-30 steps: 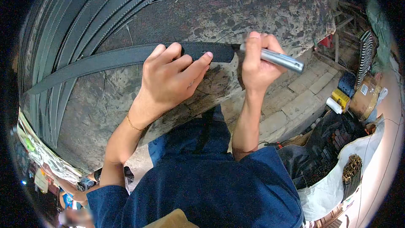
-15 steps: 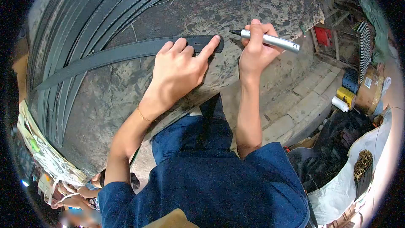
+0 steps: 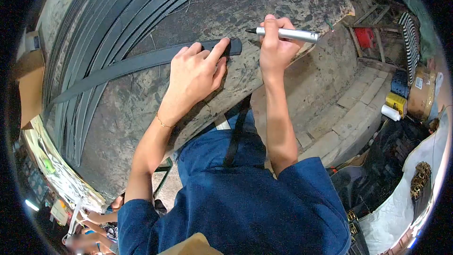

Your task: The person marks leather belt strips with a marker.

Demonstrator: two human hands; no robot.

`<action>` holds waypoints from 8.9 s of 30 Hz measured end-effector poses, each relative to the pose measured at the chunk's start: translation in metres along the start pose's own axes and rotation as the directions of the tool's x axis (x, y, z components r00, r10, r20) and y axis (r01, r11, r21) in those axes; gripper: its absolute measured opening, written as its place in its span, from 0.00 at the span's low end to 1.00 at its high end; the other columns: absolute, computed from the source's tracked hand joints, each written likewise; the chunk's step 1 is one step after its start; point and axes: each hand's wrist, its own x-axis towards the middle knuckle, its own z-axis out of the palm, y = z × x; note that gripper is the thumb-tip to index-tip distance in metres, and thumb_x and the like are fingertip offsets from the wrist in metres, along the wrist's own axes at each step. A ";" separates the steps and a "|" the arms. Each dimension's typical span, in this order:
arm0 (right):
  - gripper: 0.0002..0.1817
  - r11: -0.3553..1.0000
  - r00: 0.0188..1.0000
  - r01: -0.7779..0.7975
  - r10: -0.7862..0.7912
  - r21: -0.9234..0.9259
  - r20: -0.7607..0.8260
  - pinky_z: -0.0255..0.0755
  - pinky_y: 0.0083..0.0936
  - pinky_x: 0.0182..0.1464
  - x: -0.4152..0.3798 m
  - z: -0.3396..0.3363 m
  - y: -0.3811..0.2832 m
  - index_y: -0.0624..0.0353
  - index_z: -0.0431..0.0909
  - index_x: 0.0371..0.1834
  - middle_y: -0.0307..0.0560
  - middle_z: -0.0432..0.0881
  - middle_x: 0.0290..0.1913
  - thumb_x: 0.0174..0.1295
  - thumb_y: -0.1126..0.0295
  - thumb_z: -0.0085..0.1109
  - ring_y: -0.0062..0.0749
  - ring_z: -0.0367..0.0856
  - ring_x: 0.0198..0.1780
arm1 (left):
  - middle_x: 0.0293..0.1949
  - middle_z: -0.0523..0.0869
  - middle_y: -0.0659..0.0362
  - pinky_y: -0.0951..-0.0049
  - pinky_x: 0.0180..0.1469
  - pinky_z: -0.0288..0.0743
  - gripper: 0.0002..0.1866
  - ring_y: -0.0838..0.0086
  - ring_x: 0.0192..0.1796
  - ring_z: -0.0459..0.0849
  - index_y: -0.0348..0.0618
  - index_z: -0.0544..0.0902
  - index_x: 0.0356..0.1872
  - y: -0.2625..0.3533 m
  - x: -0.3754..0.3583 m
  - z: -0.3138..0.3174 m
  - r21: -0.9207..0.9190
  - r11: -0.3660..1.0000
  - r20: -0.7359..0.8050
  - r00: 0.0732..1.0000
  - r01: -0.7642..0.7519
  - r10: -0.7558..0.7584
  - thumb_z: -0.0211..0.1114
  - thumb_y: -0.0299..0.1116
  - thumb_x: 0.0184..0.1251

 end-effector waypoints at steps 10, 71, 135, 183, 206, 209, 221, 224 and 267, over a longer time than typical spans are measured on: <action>0.17 1.000 0.999 0.004 -0.005 -0.010 -0.036 0.55 0.19 0.20 0.001 -0.002 0.003 0.61 0.75 0.21 0.34 0.75 0.17 0.70 0.71 0.63 0.12 0.67 0.18 | 0.21 0.86 0.59 0.63 0.34 0.80 0.28 0.64 0.28 0.83 0.55 0.79 0.68 0.016 0.011 -0.005 0.082 0.996 0.137 0.990 0.021 -0.032 0.66 0.35 0.63; 0.29 0.927 0.527 0.374 -0.188 -0.027 0.829 0.65 0.32 0.66 -0.067 0.033 0.014 0.62 0.73 0.57 0.50 0.75 0.59 0.80 0.46 0.35 0.40 0.74 0.61 | 0.37 0.87 0.46 0.56 0.41 0.82 0.22 0.49 0.39 0.88 0.35 0.71 0.55 -0.002 -0.035 0.018 -0.297 0.925 -0.589 0.808 -0.237 0.019 0.66 0.24 0.60; 0.14 0.629 0.825 0.443 -0.006 -0.639 0.565 0.75 0.36 0.53 0.002 -0.021 -0.025 0.59 0.84 0.52 0.55 0.84 0.44 0.64 0.71 0.66 0.48 0.85 0.47 | 0.64 0.81 0.54 0.57 0.40 0.84 0.22 0.55 0.38 0.89 0.48 0.80 0.63 -0.070 -0.112 -0.094 0.235 0.955 -0.111 0.981 0.184 -0.161 0.65 0.44 0.71; 0.16 0.967 0.915 0.171 -0.084 -0.190 0.395 0.49 0.15 0.20 0.111 0.027 -0.087 0.60 0.83 0.47 0.26 0.66 0.20 0.70 0.58 0.68 0.09 0.59 0.19 | 0.38 0.80 0.54 0.58 0.35 0.82 0.16 0.58 0.39 0.88 0.46 0.77 0.46 -0.133 -0.074 -0.130 0.337 0.805 -0.509 0.814 0.489 -0.280 0.67 0.30 0.55; 0.22 0.786 0.983 0.113 0.002 -0.608 0.186 0.77 0.37 0.33 0.417 0.292 0.035 0.54 0.86 0.52 0.46 0.82 0.26 0.66 0.49 0.65 0.34 0.85 0.29 | 0.66 0.73 0.42 0.47 0.41 0.85 0.30 0.38 0.43 0.88 0.47 0.67 0.69 -0.496 -0.277 -0.346 0.443 -0.040 -0.675 0.304 0.896 -0.672 0.62 0.28 0.65; 0.21 0.407 0.929 0.361 -0.235 -0.839 0.285 0.72 0.51 0.65 0.362 0.329 0.038 0.37 0.82 0.63 0.66 0.80 0.59 0.69 0.49 0.56 0.61 0.77 0.64 | 0.70 0.69 0.40 0.47 0.48 0.85 0.34 0.37 0.48 0.87 0.47 0.64 0.72 -0.522 -0.259 -0.313 0.551 0.059 -0.516 0.395 0.833 -0.760 0.66 0.34 0.66; 0.20 0.259 0.667 0.697 0.109 -0.669 0.737 0.77 0.54 0.58 0.221 0.290 0.043 0.50 0.87 0.55 0.61 0.81 0.56 0.66 0.51 0.64 0.64 0.83 0.55 | 0.49 0.85 0.46 0.52 0.54 0.79 0.13 0.47 0.51 0.86 0.38 0.86 0.47 -0.352 -0.049 -0.183 0.160 0.831 -0.162 0.845 0.533 -0.510 0.67 0.36 0.68; 0.20 0.295 0.671 0.657 0.190 -0.693 0.717 0.77 0.53 0.58 0.220 0.287 0.028 0.52 0.87 0.54 0.61 0.82 0.54 0.65 0.52 0.65 0.63 0.83 0.55 | 0.45 0.87 0.44 0.52 0.54 0.80 0.14 0.46 0.51 0.86 0.37 0.86 0.48 -0.360 -0.043 -0.189 0.052 0.772 -0.098 0.772 0.634 -0.628 0.69 0.34 0.66; 0.25 0.478 0.563 -0.560 -0.380 0.677 0.734 0.61 0.39 0.68 0.105 -0.046 -0.202 0.63 0.64 0.61 0.46 0.63 0.47 0.67 0.75 0.66 0.37 0.66 0.56 | 0.71 0.74 0.46 0.56 0.36 0.86 0.25 0.50 0.33 0.90 0.50 0.79 0.66 -0.025 -0.235 -0.100 0.216 0.621 -0.281 0.658 0.753 -0.699 0.63 0.46 0.71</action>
